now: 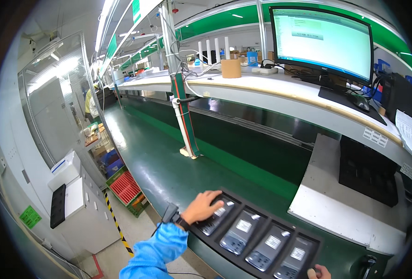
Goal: The recorder scans the barcodes of smartphones, prints out labels, and places them into a tray at a manufacturing workstation.
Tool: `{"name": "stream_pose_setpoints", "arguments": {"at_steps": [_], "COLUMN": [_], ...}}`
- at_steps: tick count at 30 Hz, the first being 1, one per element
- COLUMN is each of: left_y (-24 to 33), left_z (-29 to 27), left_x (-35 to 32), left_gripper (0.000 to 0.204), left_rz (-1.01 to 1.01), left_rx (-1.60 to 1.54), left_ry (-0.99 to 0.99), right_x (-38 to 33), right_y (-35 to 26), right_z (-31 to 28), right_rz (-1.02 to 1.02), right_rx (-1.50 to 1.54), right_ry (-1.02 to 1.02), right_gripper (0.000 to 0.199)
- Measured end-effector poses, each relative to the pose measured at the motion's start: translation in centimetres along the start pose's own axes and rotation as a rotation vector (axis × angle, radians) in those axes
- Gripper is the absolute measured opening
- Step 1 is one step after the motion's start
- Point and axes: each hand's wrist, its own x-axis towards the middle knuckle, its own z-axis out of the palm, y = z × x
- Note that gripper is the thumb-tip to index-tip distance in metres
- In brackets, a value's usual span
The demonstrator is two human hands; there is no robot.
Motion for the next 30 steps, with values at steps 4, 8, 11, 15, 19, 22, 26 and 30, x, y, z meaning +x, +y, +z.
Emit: {"name": "stream_pose_setpoints", "arguments": {"at_steps": [4, 8, 11, 15, 19, 22, 26, 30], "left_y": [5.4, 4.2, 1.1, 3.0, 5.8, 10.8, 20.6, 28.5], "left_z": [1.3, 1.3, 1.0, 1.5, 4.6, 5.2, 5.5, 11.3], "left_x": [-3.3, -2.8, -1.6, -1.4, 0.0, 0.8, 2.8, 5.6], "left_gripper": [0.061, 0.058, 0.052, 0.052, 0.050, 0.047, 0.034, 0.028], "left_rz": [0.026, -0.032, -0.135, -0.241, -0.199, -0.027, 0.346, 0.689], "left_rx": [0.114, 0.017, -0.154, -0.283, -0.270, -0.064, -0.161, -0.184], "left_ry": [0.044, 0.024, 0.052, 0.119, 0.197, 0.371, 0.398, 0.169], "right_x": [-2.1, -2.7, -4.4, -4.9, 0.1, 4.0, 7.0, 4.5], "right_y": [-1.4, -4.6, -8.9, -10.8, -4.2, 0.9, 5.1, 5.0], "right_z": [-0.7, -1.8, -1.3, -2.7, -6.3, -7.2, -5.1, -6.7], "right_rz": [0.131, 0.154, -0.088, -0.245, -0.235, -0.306, -0.304, -0.446], "right_rx": [0.226, 0.606, 0.619, 0.565, 0.585, 0.533, 0.114, -0.459], "right_ry": [0.163, -0.005, -0.066, -0.096, 0.024, 0.119, 0.410, 0.774], "right_gripper": [0.042, 0.032, 0.033, 0.029, 0.031, 0.049, 0.051, 0.055]}}
